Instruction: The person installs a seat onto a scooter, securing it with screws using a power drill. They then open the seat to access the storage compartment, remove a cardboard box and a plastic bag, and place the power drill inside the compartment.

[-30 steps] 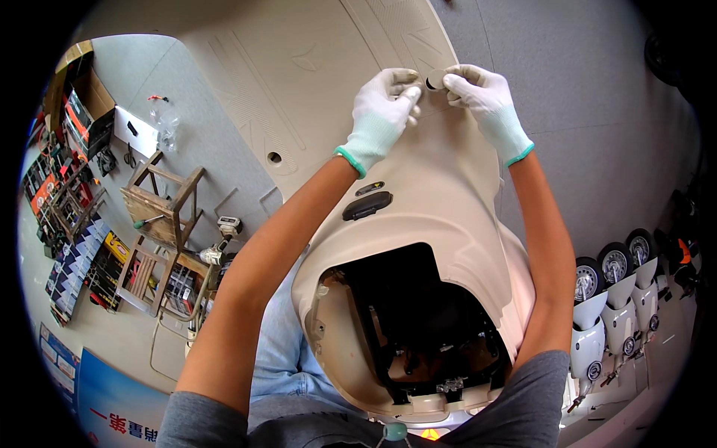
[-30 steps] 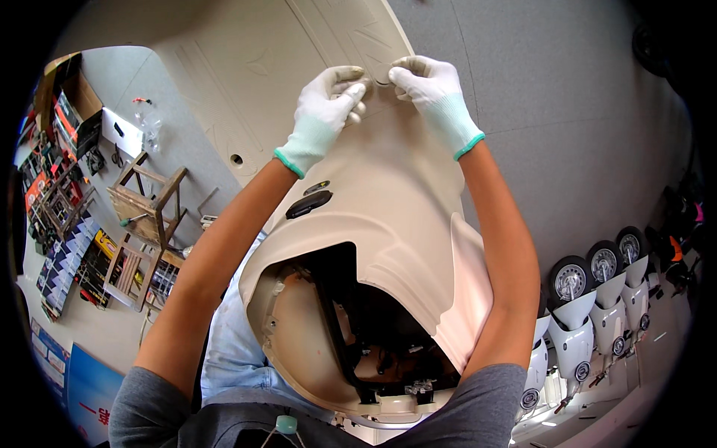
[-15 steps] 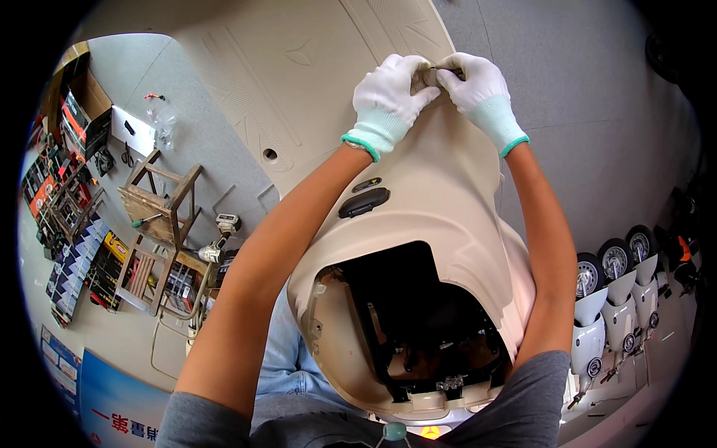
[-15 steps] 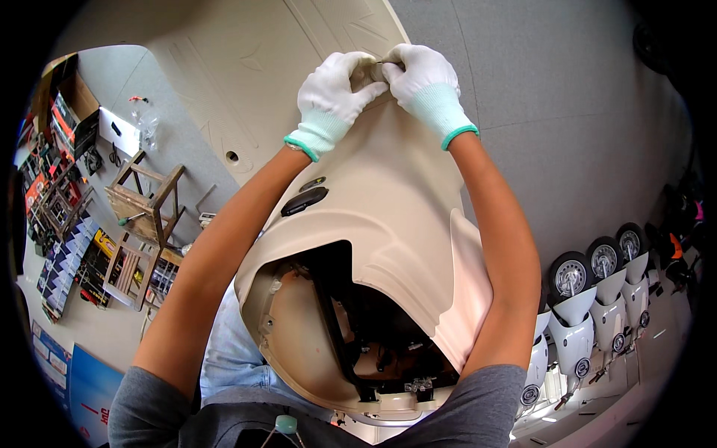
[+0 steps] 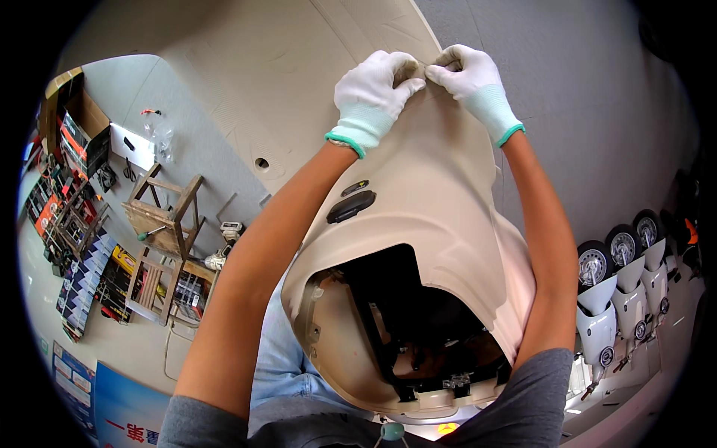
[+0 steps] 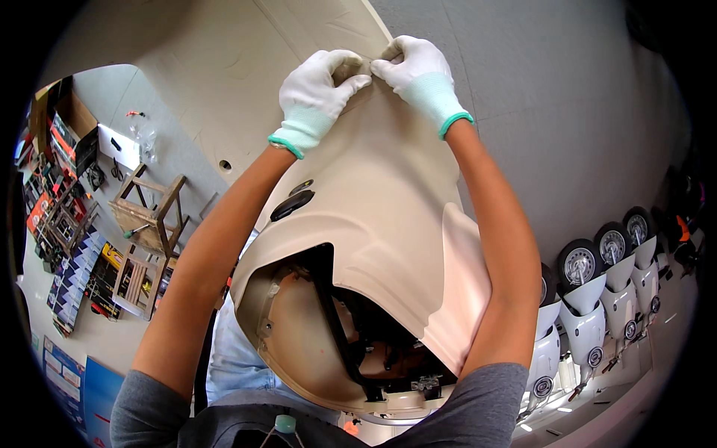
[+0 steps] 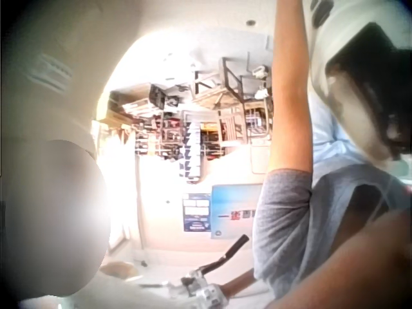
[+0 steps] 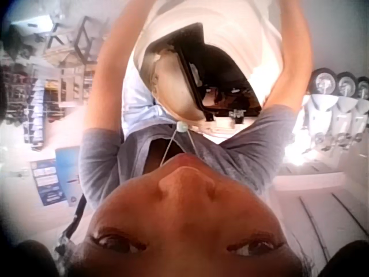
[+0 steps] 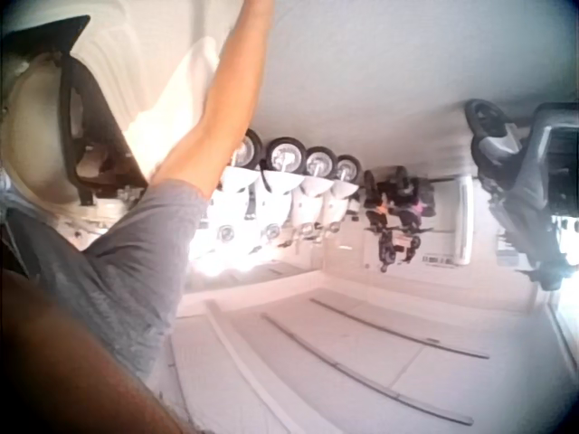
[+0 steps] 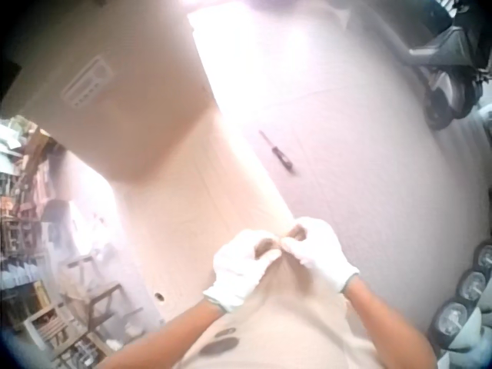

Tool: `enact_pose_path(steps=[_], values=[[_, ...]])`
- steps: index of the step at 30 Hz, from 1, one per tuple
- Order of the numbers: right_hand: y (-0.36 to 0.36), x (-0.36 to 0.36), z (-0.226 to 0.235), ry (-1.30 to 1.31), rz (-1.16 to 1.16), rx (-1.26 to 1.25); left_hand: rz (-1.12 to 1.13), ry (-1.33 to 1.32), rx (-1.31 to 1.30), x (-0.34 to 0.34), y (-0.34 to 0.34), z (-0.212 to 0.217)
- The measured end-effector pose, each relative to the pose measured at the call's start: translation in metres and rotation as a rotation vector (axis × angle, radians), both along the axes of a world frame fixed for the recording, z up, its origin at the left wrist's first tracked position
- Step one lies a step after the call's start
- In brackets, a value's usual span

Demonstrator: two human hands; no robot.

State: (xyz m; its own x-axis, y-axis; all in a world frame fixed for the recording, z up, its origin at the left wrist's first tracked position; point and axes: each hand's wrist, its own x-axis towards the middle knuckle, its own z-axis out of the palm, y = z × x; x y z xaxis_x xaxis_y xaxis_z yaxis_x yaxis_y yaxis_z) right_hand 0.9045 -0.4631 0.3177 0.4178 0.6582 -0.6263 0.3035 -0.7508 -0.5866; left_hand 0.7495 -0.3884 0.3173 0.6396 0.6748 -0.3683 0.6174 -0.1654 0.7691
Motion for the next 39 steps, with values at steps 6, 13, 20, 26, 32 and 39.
enact_pose_path(steps=[6,13,20,26,32,39], values=[[-0.008,0.0,-0.003,0.18,-0.113,0.04,-0.052,0.017,0.026,0.002,0.008,-0.004],[-0.002,-0.008,0.001,-0.003,0.009,-0.058,-0.104,0.2,-0.089,0.016,0.019,0.01],[0.002,-0.011,0.0,0.037,-0.066,-0.103,-0.132,0.342,-0.047,0.03,0.028,0.009],[-0.006,-0.012,-0.009,0.164,-0.169,-0.022,-0.006,0.5,-0.022,0.042,0.022,0.01],[-0.002,-0.019,-0.016,0.065,-0.153,-0.061,-0.088,0.581,0.024,0.049,0.021,0.019],[-0.013,0.0,-0.012,0.528,-0.483,0.061,0.052,0.294,-0.231,0.028,0.041,0.004]])
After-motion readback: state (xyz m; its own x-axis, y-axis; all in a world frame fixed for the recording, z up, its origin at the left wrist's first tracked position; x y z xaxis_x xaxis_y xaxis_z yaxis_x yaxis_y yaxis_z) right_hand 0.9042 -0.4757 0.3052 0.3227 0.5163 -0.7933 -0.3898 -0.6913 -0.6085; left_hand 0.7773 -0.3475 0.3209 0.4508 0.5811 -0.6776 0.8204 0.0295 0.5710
